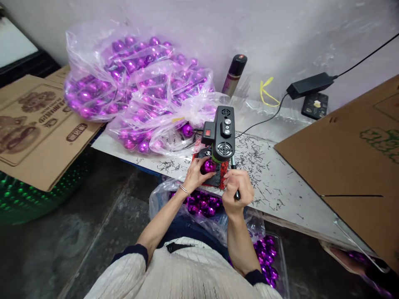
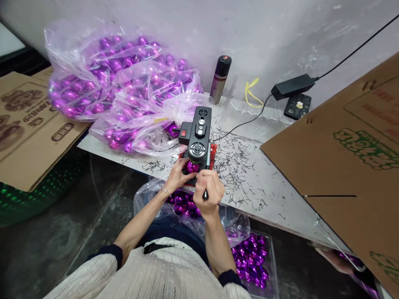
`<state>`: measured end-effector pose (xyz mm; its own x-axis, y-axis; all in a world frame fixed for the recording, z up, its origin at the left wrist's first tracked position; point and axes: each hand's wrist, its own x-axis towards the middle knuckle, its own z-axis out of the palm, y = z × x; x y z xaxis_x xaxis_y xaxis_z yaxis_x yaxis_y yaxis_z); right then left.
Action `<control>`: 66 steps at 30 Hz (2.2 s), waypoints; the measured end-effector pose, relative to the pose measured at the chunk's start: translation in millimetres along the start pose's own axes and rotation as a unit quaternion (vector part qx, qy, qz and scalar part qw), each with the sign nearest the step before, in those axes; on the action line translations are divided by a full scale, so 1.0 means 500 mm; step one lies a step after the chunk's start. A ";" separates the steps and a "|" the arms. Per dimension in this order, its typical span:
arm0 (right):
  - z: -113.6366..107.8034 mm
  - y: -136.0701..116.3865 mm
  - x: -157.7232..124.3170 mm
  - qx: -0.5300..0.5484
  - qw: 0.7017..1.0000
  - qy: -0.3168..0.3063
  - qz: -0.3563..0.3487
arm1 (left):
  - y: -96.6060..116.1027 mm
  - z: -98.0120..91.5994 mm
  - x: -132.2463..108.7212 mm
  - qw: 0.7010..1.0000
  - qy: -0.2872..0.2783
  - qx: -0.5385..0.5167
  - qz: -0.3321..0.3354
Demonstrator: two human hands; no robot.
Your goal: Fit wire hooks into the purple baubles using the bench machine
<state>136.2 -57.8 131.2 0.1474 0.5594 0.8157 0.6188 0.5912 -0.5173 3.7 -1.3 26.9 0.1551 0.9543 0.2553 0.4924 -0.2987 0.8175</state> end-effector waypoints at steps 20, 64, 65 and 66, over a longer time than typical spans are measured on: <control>-0.001 0.009 -0.010 0.011 1.000 -0.003 0.006 | -0.033 0.019 0.008 0.998 -0.022 0.002 0.053; 0.013 0.001 0.032 0.036 0.996 0.051 0.059 | -0.037 0.004 -0.118 0.992 0.043 0.029 0.119; 0.013 0.000 0.030 0.035 0.997 0.052 0.051 | -0.039 -0.004 -0.148 0.990 0.035 0.055 0.126; 0.015 0.001 0.023 0.035 0.997 0.054 0.042 | -0.042 -0.013 -0.171 0.988 0.031 0.077 0.130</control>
<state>132.5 -46.6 138.5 0.2806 0.5453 0.7899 0.5465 0.5857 -0.5985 -25.3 -76.5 -8.8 0.2437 0.8423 0.4807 0.5679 -0.5258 0.6333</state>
